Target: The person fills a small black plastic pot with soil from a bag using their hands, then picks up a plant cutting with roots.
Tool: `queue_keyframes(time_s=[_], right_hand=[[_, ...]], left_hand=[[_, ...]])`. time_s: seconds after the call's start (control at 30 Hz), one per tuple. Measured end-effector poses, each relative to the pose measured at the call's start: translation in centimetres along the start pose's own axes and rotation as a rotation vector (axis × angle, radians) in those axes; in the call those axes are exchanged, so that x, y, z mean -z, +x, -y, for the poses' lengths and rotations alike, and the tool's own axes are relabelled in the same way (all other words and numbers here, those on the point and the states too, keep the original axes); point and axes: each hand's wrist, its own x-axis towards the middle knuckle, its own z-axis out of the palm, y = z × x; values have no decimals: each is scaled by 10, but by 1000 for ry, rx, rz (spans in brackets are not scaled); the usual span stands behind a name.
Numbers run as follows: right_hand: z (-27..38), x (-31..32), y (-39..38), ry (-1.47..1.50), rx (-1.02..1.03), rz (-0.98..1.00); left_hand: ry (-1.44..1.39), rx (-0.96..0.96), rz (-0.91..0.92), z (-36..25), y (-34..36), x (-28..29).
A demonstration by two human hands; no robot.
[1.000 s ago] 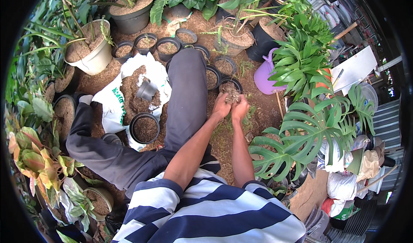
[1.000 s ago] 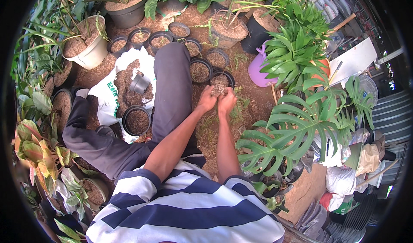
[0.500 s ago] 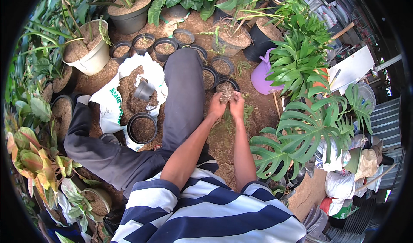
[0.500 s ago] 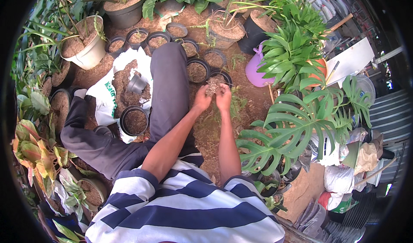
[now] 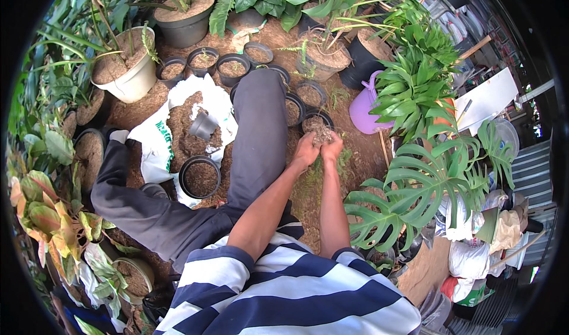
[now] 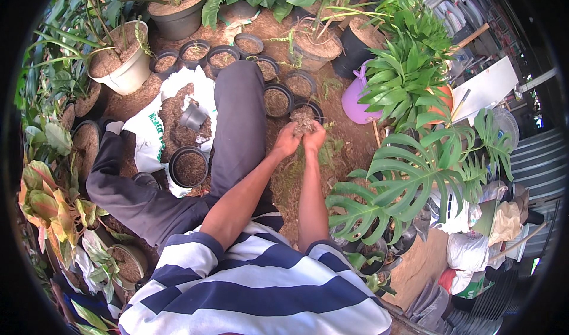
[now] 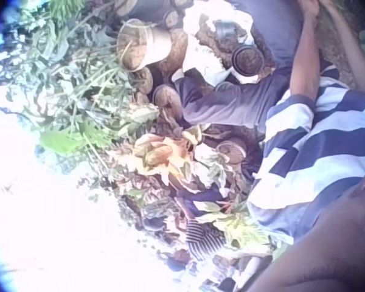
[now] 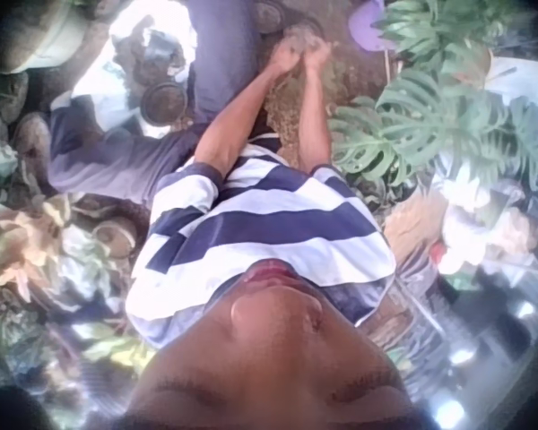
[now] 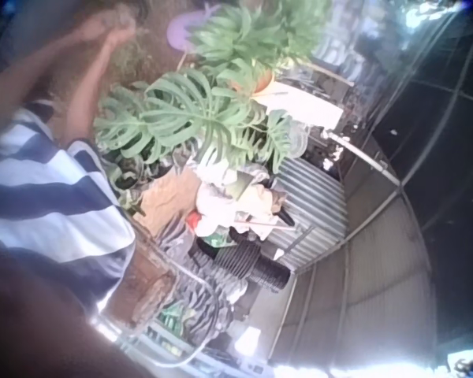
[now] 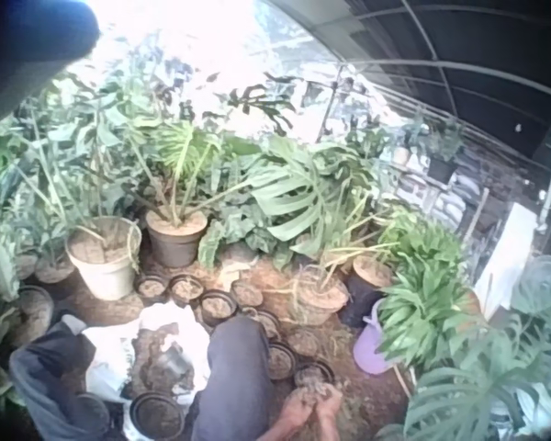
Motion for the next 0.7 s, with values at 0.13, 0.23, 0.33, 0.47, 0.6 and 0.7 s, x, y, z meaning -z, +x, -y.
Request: queue_keyframes(time_s=[0.13,0.23,0.33,0.47,0.6,0.7], right_hand=[[-16,-12,1,-3,-1,-37],[-19,-19,2,-3,-36,-68],[-14,-22,1,-32,-35,-61],[1,-36,-2,40,-145,-94],[-49,-27,11,121,-141,-164],[-2,-29,5,-12,20,-30]], left_hand=[[-52,3,-117,3,-4,-6],[-36,-17,-157,10,-1,-8],[-76,-2,-136,19,5,-9],[-14,-33,-264,29,9,-8],[-66,-89,-279,-2,-8,-14],[-122,-146,-337,4,-1,1]])
